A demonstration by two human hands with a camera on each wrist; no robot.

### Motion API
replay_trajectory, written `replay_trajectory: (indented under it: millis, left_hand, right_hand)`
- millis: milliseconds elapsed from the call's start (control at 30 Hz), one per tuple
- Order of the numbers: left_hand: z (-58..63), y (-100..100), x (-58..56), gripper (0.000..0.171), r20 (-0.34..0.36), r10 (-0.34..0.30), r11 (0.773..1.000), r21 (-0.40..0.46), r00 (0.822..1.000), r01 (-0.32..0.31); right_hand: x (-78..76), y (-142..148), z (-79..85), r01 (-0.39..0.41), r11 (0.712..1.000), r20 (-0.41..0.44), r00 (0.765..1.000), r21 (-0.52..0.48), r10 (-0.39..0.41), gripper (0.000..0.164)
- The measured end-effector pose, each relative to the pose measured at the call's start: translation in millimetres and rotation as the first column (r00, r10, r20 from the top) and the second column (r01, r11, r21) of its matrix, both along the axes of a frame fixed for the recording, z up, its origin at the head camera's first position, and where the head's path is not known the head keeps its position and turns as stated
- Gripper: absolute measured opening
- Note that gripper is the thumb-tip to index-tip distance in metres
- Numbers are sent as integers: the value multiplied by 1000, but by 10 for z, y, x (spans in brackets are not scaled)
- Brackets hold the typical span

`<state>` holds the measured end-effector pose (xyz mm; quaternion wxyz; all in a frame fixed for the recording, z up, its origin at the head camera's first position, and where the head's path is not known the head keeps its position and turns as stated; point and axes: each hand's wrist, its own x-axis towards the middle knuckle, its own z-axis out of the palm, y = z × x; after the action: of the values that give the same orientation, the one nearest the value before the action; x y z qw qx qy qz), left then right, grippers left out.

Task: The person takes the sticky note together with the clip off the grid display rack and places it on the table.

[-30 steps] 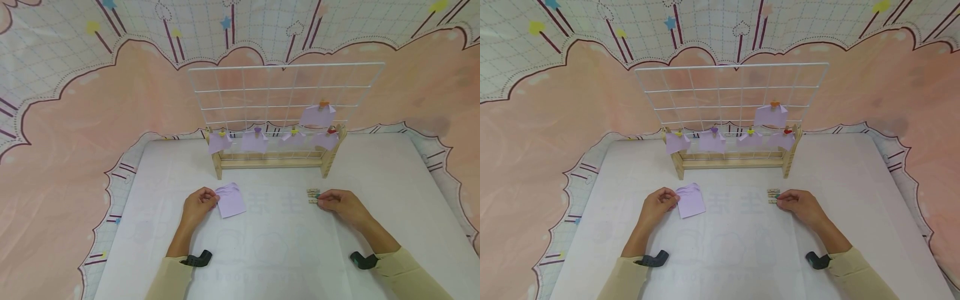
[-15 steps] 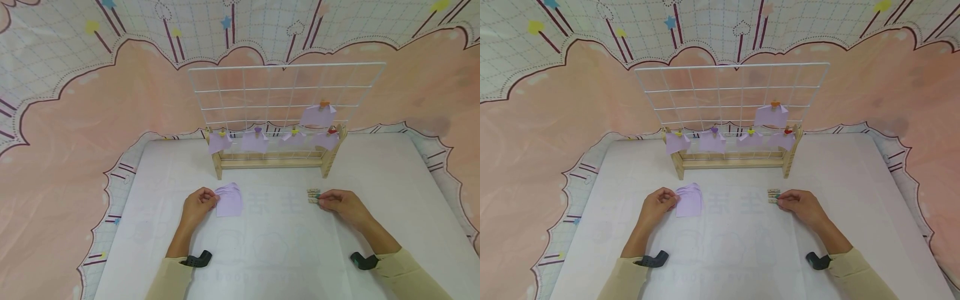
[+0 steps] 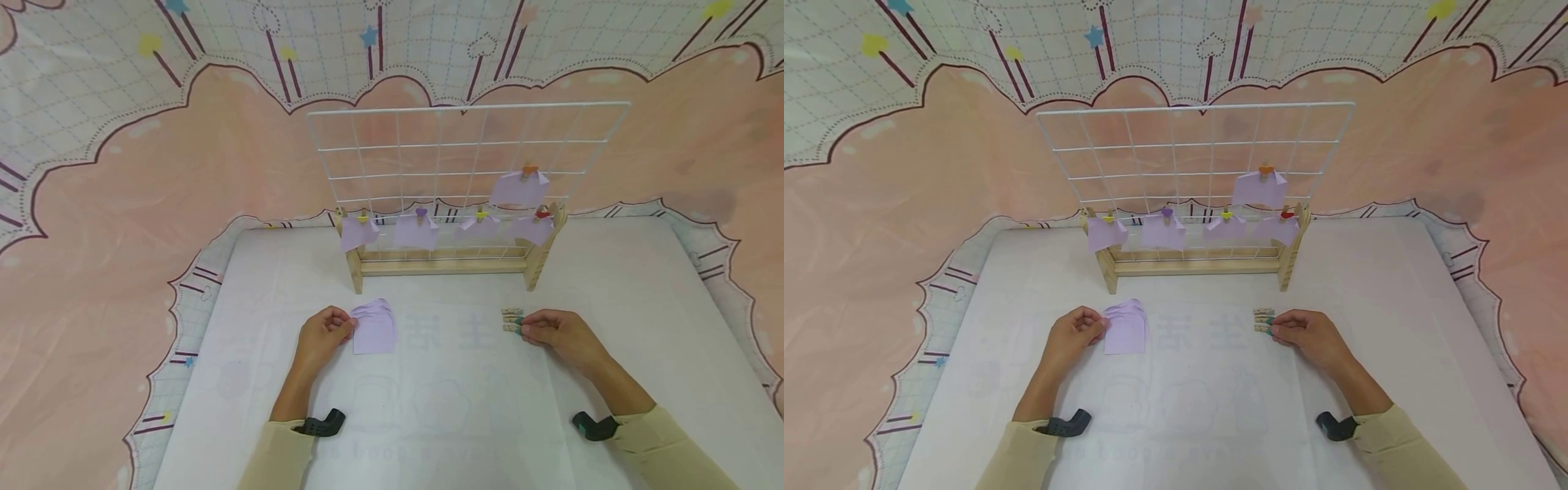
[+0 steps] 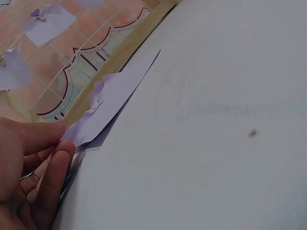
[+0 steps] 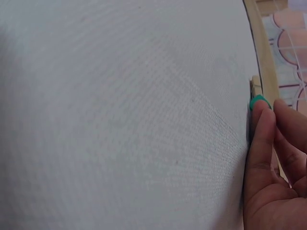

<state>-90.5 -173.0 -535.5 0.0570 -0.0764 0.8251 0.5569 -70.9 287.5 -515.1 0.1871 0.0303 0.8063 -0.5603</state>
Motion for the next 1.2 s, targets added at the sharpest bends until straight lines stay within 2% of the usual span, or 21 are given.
replay_trajectory:
  millis: [367,800,967,1200]
  left_hand:
    - [7,-7,13,22,16,3,1000,22,1000,-3]
    - [29,-31,-1,21,43,-15,996,86,999,11]
    - [40,-48,-6,22,62,-25,991,135,998,16]
    - [84,-55,1,21,106,-31,992,126,994,18]
  right_hand:
    - [3,31,-22,29,999,40,999,-23,-28,41]
    - [27,58,29,52,992,84,996,-116,-42,44]
    - [32,72,71,45,992,70,997,-117,-37,46]
    - [19,82,124,34,995,33,999,-98,-30,45]
